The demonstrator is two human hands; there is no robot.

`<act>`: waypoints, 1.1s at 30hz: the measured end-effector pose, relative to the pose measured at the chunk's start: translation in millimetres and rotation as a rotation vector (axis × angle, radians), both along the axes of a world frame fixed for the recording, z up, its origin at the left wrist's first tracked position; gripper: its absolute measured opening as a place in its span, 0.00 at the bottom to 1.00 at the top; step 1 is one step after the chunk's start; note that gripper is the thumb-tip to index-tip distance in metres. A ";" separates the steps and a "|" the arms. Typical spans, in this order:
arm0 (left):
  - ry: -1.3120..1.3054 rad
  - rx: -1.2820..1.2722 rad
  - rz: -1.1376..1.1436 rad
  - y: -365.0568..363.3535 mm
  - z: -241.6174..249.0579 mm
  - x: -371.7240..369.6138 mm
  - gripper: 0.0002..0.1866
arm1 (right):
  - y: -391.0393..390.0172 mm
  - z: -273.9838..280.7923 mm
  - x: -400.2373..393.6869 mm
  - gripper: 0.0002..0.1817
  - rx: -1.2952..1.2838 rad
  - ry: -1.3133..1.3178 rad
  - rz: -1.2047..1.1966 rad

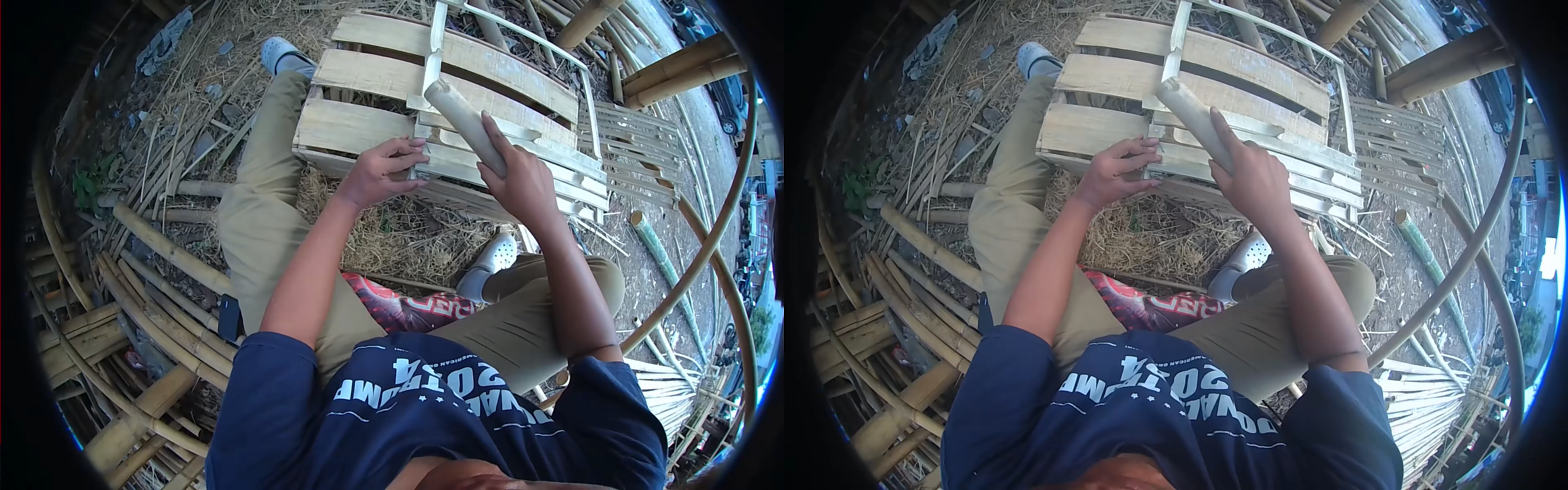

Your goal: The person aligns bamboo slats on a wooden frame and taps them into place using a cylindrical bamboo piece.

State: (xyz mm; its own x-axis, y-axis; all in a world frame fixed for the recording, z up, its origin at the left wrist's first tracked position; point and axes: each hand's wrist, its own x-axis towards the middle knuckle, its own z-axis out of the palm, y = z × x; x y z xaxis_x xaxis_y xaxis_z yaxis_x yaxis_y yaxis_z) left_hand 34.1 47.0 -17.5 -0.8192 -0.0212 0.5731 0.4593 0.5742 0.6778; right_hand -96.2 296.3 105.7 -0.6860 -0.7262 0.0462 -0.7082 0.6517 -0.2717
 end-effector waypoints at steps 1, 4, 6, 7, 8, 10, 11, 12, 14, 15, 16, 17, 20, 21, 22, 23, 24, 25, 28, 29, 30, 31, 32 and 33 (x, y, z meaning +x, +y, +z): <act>0.003 0.003 0.002 0.3 0.7 -0.2 0.24 | -0.7 0.1 0.4 0.48 -0.047 0.004 0.008; -0.007 0.018 0.001 1.8 1.9 2.0 0.24 | -2.5 -7.9 0.0 0.49 0.011 0.030 0.056; -0.026 0.034 -0.005 1.2 2.7 2.3 0.24 | -4.0 -6.1 -0.1 0.51 -0.118 -0.010 0.027; -0.037 0.062 -0.021 1.8 2.0 2.2 0.24 | -9.9 5.5 4.9 0.51 -0.180 -0.031 0.013; -0.046 0.090 -0.033 1.2 1.0 1.6 0.24 | -11.9 22.3 11.2 0.53 -0.285 -0.089 -0.108; -0.044 0.094 -0.031 -1.1 -2.2 1.5 0.24 | -14.4 15.5 12.8 0.51 -0.473 0.086 -0.039; -0.041 0.074 -0.028 -1.0 -3.7 3.9 0.24 | -8.3 0.3 9.9 0.50 -0.367 0.233 0.013; -0.030 0.046 -0.032 -0.5 -3.0 1.8 0.24 | -8.8 12.1 6.5 0.47 0.246 0.023 0.018; -0.096 0.094 -0.013 1.2 0.1 4.3 0.24 | -0.9 -4.9 -0.8 0.46 0.016 0.016 0.014; -0.132 0.122 0.004 1.3 0.8 6.0 0.24 | 0.2 1.9 1.8 0.46 0.020 0.033 0.020; -0.055 0.058 0.020 0.6 -0.8 4.7 0.24 | -0.7 3.2 5.4 0.47 0.017 0.030 0.022; -0.044 0.054 0.023 -0.7 -1.8 3.3 0.24 | -3.4 5.0 4.9 0.47 0.012 0.037 0.029; -0.037 0.051 0.002 2.1 -1.4 1.8 0.24 | 0.5 -1.5 3.7 0.47 0.041 0.008 0.027; -0.044 0.059 0.000 1.8 -1.8 2.5 0.24 | 1.4 -2.7 3.4 0.47 0.056 -0.006 0.028; -0.049 0.066 0.002 1.5 -2.2 2.3 0.24 | 2.0 -2.3 3.3 0.48 0.023 0.000 0.027; -0.055 0.068 0.004 1.1 -2.3 1.7 0.24 | 0.9 -1.0 3.6 0.48 -0.011 0.007 0.030; -0.063 0.072 0.007 1.1 -2.0 2.4 0.24 | -0.7 -0.3 4.2 0.48 -0.043 0.011 0.034; -0.074 0.077 0.008 1.5 -1.9 3.7 0.24 | -2.8 -1.4 4.6 0.49 -0.005 -0.001 0.042; -0.061 0.070 0.000 1.5 -1.8 3.2 0.24 | -8.6 7.3 12.0 0.49 -0.041 -0.047 0.023; -0.064 0.085 -0.014 0.4 -1.7 2.5 0.24 | -7.3 16.9 17.5 0.49 -0.155 -0.067 -0.008; -0.068 0.102 -0.023 0.0 -1.1 2.2 0.24 | -10.0 25.3 22.3 0.49 -0.268 -0.088 -0.035; -0.074 0.123 -0.025 -0.2 -1.6 3.5 0.25 | -14.3 26.0 23.5 0.48 -0.581 -0.026 -0.003; -0.045 0.095 -0.007 -2.1 -2.4 2.6 0.25 | -16.2 16.6 20.7 0.47 -0.597 0.110 -0.017; -0.030 0.073 0.003 -1.7 -4.6 3.5 0.25 | -14.7 8.7 22.4 0.47 -0.605 0.236 -0.042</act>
State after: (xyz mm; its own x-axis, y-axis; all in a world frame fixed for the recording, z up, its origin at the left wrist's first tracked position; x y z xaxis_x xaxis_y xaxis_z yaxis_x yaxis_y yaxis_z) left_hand 37.6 45.3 -22.1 -0.8358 -0.0643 0.5453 0.4366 0.5244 0.7310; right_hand -73.8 281.6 114.4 -0.6347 -0.4972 0.5916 -0.7709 0.4610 -0.4396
